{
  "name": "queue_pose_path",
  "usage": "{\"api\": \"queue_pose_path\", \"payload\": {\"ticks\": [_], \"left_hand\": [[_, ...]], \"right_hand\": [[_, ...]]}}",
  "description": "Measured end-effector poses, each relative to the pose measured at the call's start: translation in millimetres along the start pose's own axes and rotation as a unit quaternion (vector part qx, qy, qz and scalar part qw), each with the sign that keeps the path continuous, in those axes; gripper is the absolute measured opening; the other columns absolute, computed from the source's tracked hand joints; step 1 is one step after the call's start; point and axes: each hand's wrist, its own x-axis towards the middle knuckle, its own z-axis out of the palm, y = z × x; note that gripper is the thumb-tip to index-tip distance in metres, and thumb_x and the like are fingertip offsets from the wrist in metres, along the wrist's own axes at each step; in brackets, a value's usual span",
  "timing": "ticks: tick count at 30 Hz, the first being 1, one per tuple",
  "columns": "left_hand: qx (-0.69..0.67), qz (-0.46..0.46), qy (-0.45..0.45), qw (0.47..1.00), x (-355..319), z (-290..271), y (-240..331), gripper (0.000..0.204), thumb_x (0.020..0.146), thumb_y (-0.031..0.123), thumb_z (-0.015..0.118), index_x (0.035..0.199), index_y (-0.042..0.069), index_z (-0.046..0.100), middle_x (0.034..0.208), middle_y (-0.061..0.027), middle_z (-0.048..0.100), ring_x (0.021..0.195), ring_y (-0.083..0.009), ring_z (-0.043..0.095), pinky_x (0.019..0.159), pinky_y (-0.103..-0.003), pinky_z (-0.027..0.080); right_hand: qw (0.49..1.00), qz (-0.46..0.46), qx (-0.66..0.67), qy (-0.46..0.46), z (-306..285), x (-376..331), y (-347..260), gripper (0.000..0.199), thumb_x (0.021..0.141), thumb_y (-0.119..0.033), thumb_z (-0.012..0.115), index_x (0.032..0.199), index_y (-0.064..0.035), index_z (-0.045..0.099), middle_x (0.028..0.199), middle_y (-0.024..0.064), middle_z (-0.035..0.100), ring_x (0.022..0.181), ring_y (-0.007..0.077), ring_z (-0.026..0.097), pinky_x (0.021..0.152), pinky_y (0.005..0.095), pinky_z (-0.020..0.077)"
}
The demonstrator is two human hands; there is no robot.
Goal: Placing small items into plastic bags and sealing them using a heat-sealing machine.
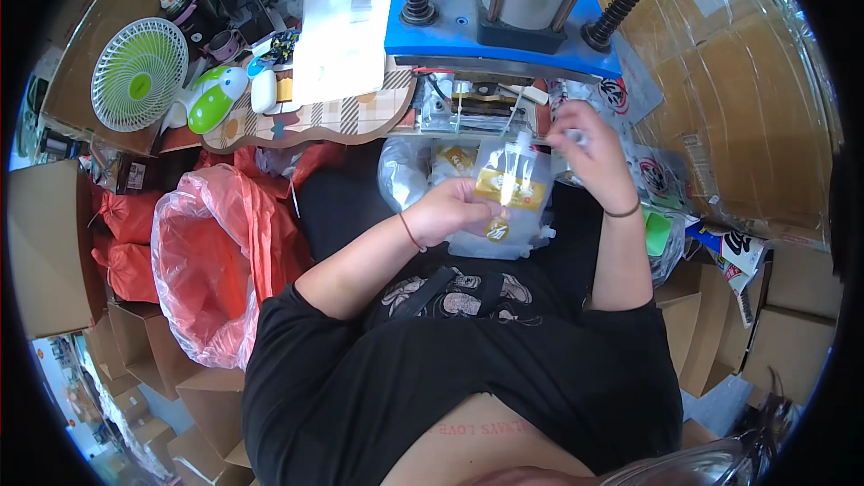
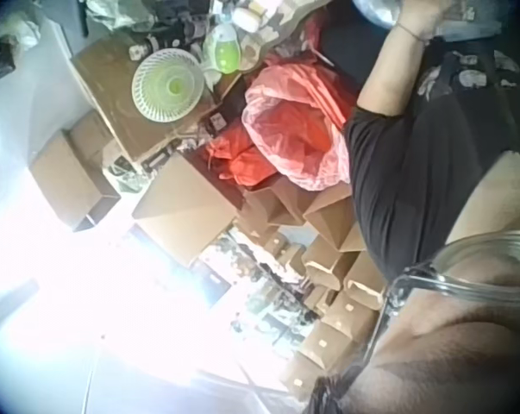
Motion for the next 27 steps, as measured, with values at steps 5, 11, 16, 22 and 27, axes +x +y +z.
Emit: {"api": "queue_pose_path", "payload": {"ticks": [5, 11, 16, 22, 27], "left_hand": [[-0.046, 0.043, 0.059, 0.996, 33, -32, 19, 0.026, 0.095, 0.012, 0.065, 0.116, -0.002, 0.065, 0.101, -0.0076, 0.071, 0.088, -0.0132, 0.068, 0.079, -0.029, 0.055], [0.109, 0.082, 0.287, 0.948, 40, -57, 31, 0.049, 0.092, 0.018, 0.069, 0.130, -0.007, 0.049, 0.101, -0.0108, 0.070, 0.092, -0.0186, 0.069, 0.077, -0.032, 0.056], [0.606, 0.370, 0.589, 0.385, 5, -152, 76, 0.062, 0.088, 0.029, 0.073, 0.133, -0.004, 0.045, 0.121, -0.0199, 0.060, 0.113, -0.0321, 0.060, 0.095, -0.041, 0.048], [0.815, 0.202, 0.293, 0.457, -38, -129, 41, 0.036, 0.093, 0.022, 0.066, 0.126, 0.008, 0.062, 0.124, -0.0097, 0.064, 0.114, -0.0230, 0.062, 0.098, -0.036, 0.047], [0.237, 0.209, 0.329, 0.890, -35, -117, 9, 0.025, 0.095, 0.017, 0.066, 0.116, 0.005, 0.068, 0.104, -0.0075, 0.072, 0.092, -0.0133, 0.067, 0.082, -0.028, 0.051]], "right_hand": [[0.994, 0.025, -0.031, 0.098, 0, -21, 31, 0.023, 0.090, -0.005, 0.062, 0.112, -0.0003, 0.058, 0.114, 0.0106, 0.062, 0.103, 0.0210, 0.061, 0.091, 0.0324, 0.0464], [0.994, 0.084, 0.067, 0.037, 25, -28, 17, 0.033, 0.090, -0.002, 0.059, 0.123, 0.0001, 0.056, 0.111, 0.0122, 0.062, 0.103, 0.0252, 0.062, 0.086, 0.0345, 0.0497], [0.990, -0.037, -0.108, 0.082, 21, -30, 23, 0.028, 0.092, -0.005, 0.060, 0.120, -0.0004, 0.059, 0.109, 0.0129, 0.064, 0.098, 0.0275, 0.064, 0.083, 0.0356, 0.0519], [0.985, 0.036, -0.126, 0.108, 25, -27, 19, 0.017, 0.094, -0.010, 0.061, 0.109, -0.0027, 0.064, 0.101, 0.0134, 0.067, 0.091, 0.0284, 0.065, 0.078, 0.0351, 0.0519], [0.986, -0.091, -0.136, -0.012, 44, -10, 6, 0.016, 0.098, -0.016, 0.060, 0.105, -0.0023, 0.065, 0.094, 0.0118, 0.068, 0.082, 0.0271, 0.064, 0.075, 0.0342, 0.0510]]}}
